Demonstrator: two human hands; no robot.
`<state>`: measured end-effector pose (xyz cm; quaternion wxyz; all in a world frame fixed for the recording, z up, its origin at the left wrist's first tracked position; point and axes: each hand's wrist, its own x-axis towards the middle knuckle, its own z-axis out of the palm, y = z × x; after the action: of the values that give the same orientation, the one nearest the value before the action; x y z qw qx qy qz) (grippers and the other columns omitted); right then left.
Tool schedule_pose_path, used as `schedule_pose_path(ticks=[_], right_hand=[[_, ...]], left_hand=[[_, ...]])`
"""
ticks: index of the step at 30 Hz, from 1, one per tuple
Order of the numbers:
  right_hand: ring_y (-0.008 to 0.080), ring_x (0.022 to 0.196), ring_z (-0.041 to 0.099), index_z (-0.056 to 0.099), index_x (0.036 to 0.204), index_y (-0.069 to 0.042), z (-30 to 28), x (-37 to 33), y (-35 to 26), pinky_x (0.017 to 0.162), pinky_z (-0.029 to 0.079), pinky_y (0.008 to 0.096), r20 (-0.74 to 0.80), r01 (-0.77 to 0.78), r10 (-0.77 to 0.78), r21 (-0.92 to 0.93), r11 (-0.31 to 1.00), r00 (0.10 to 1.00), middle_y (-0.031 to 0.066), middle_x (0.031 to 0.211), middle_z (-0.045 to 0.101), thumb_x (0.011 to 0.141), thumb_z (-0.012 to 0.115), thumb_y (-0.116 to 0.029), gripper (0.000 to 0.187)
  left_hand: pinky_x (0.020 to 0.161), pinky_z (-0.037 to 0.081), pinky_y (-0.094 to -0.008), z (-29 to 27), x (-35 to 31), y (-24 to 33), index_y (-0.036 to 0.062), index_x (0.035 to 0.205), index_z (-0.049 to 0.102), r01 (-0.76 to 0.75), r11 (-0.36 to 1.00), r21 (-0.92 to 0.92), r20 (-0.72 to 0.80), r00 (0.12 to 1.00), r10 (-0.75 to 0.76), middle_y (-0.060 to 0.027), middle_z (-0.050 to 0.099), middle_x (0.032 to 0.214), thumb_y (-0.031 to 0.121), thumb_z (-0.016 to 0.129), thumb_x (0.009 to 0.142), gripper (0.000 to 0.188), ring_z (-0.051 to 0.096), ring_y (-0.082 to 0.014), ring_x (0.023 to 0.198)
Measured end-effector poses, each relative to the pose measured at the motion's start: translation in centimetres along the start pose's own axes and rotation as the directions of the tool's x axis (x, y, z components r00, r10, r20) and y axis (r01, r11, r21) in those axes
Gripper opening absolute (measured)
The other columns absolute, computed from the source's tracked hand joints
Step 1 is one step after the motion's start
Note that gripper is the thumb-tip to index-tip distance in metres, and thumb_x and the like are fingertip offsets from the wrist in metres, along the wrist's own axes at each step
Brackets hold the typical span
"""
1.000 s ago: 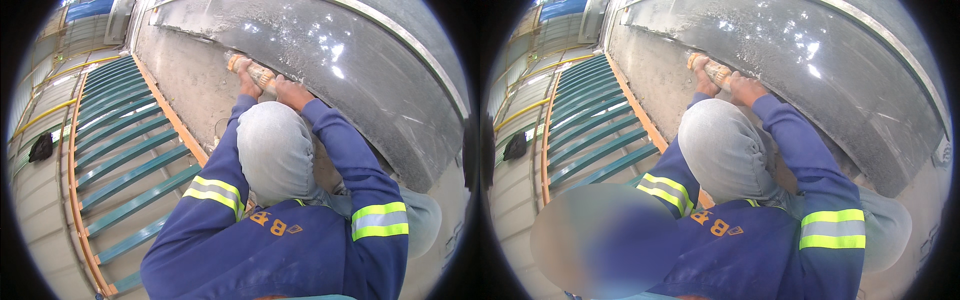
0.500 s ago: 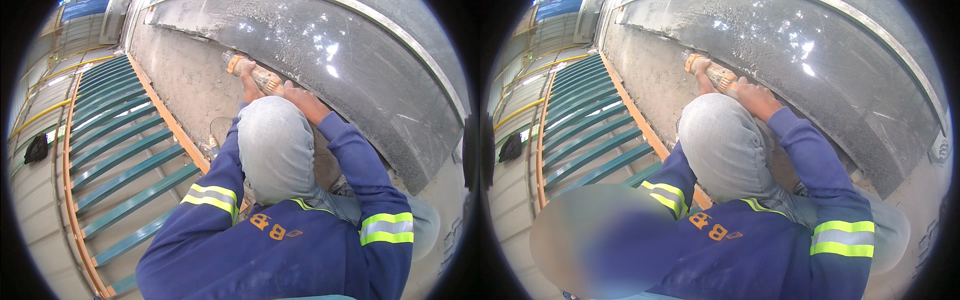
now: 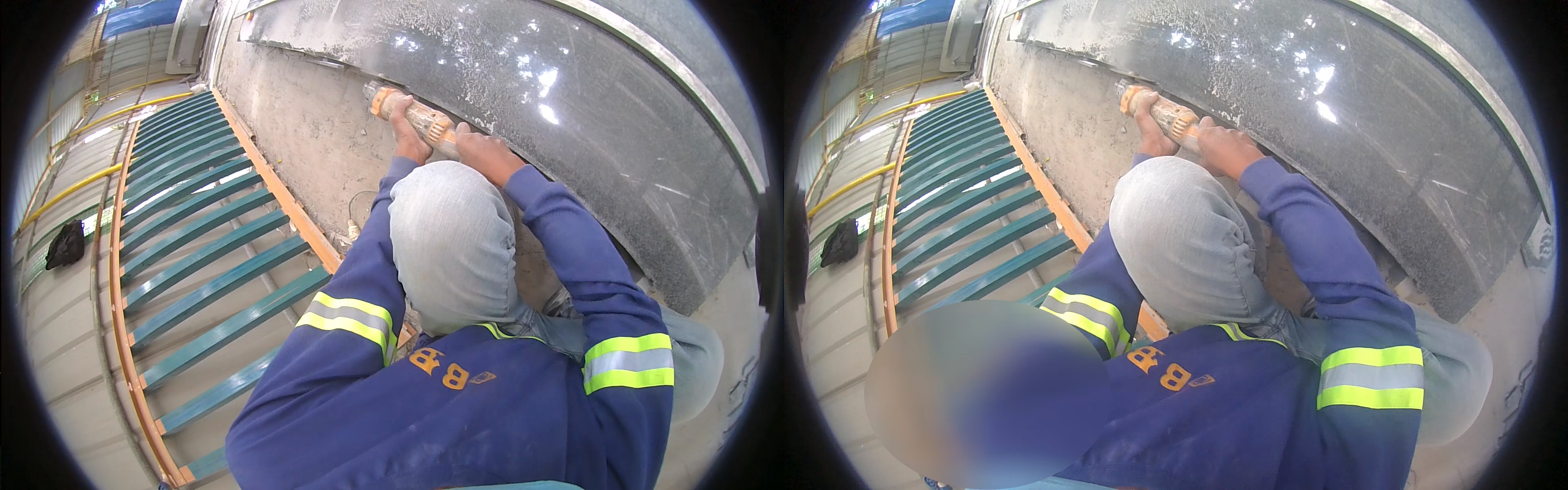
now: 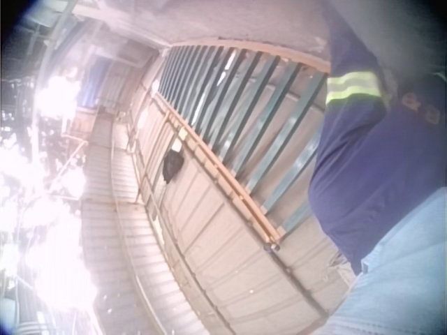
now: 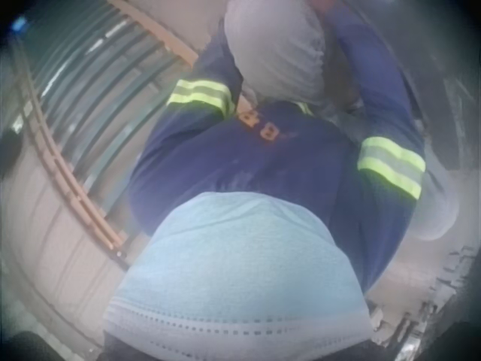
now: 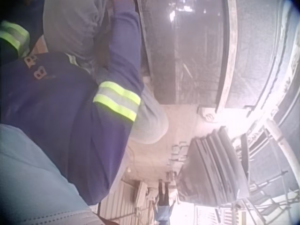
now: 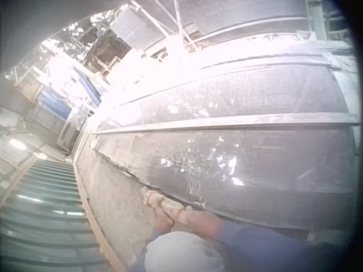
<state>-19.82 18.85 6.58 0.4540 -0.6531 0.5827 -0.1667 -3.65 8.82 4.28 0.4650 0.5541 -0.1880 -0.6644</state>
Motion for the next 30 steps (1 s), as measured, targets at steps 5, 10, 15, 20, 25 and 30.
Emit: schedule_pose_path(ticks=[5, 10, 15, 20, 25, 30], right_hand=[[0.0459, 0.1, 0.068, 0.046, 0.106, 0.003, 0.8, 1.8, -0.1, 0.085, 0.055, 0.0511, -0.024, 0.05, -0.05, -0.006, 0.999, 0.998, 0.0333, 0.103, 0.068, 0.083, 0.071, -0.028, 0.046], [0.0421, 0.102, 0.069, 0.048, 0.111, 0.002, -0.3, -0.2, 0.1, 0.086, 0.055, 0.0489, -0.005, -0.005, 0.005, 0.013, 1.0, 1.0, 0.0301, 0.105, 0.069, 0.084, 0.067, -0.018, 0.038], [0.0428, 0.102, 0.069, 0.047, 0.108, 0.002, -1.8, -3.6, 0.1, 0.085, 0.054, 0.0492, 0.028, -0.027, 0.026, 0.02, 0.999, 0.999, 0.032, 0.104, 0.068, 0.088, 0.063, -0.018, 0.032], [0.0433, 0.099, 0.069, 0.045, 0.105, 0.002, -2.9, -4.5, -0.7, 0.083, 0.055, 0.0502, 0.047, -0.02, 0.019, 0.011, 1.0, 0.999, 0.032, 0.103, 0.068, 0.088, 0.062, -0.018, 0.031], [0.0425, 0.101, 0.069, 0.046, 0.108, 0.002, -1.2, -2.4, 0.2, 0.084, 0.055, 0.0488, 0.022, -0.005, 0.005, 0.01, 1.0, 1.0, 0.0312, 0.103, 0.068, 0.084, 0.066, -0.016, 0.037], [0.042, 0.102, 0.069, 0.047, 0.11, 0.003, 0.0, 0.2, 0.3, 0.086, 0.055, 0.0481, 0.007, -0.01, 0.01, -0.013, 1.0, 1.0, 0.0303, 0.105, 0.068, 0.08, 0.068, -0.014, 0.041]], left_hand=[[0.071, 0.057, -0.049, -1.3, 2.2, 0.7, 0.0093, 0.108, 0.05, 0.049, 0.998, -0.046, 0.026, 0.999, -0.048, -0.0131, 0.058, 0.09, 0.032, 0.064, 0.08, 0.039, 0.064, -0.0318, 0.077], [0.07, 0.056, -0.0497, 1.3, -1.1, 0.2, 0.0081, 0.112, 0.049, 0.035, 0.999, 0.016, -0.003, 0.999, -0.035, -0.0143, 0.057, 0.094, 0.037, 0.062, 0.081, 0.044, 0.064, -0.0322, 0.079], [0.072, 0.056, -0.0482, 4.3, -6.7, -0.2, 0.0078, 0.117, 0.048, 0.101, 0.995, 0.021, -0.079, 0.992, -0.099, -0.0147, 0.055, 0.096, 0.039, 0.061, 0.081, 0.05, 0.063, -0.0311, 0.084], [0.073, 0.056, -0.0472, 4.8, -6.9, 0.0, 0.0082, 0.118, 0.048, 0.047, 0.997, 0.057, -0.124, 0.992, -0.039, -0.0142, 0.055, 0.095, 0.039, 0.061, 0.081, 0.05, 0.062, -0.0301, 0.084], [0.07, 0.057, -0.0488, 3.2, -4.8, 0.0, 0.007, 0.113, 0.05, 0.011, 1.0, 0.029, -0.075, 0.997, -0.009, -0.0139, 0.057, 0.094, 0.037, 0.063, 0.08, 0.046, 0.064, -0.0323, 0.079], [0.069, 0.057, -0.0497, 0.5, 0.1, -0.1, 0.008, 0.108, 0.051, 0.011, 1.0, -0.007, -0.022, 1.0, -0.011, -0.0125, 0.058, 0.09, 0.034, 0.065, 0.08, 0.041, 0.064, -0.0322, 0.076]])
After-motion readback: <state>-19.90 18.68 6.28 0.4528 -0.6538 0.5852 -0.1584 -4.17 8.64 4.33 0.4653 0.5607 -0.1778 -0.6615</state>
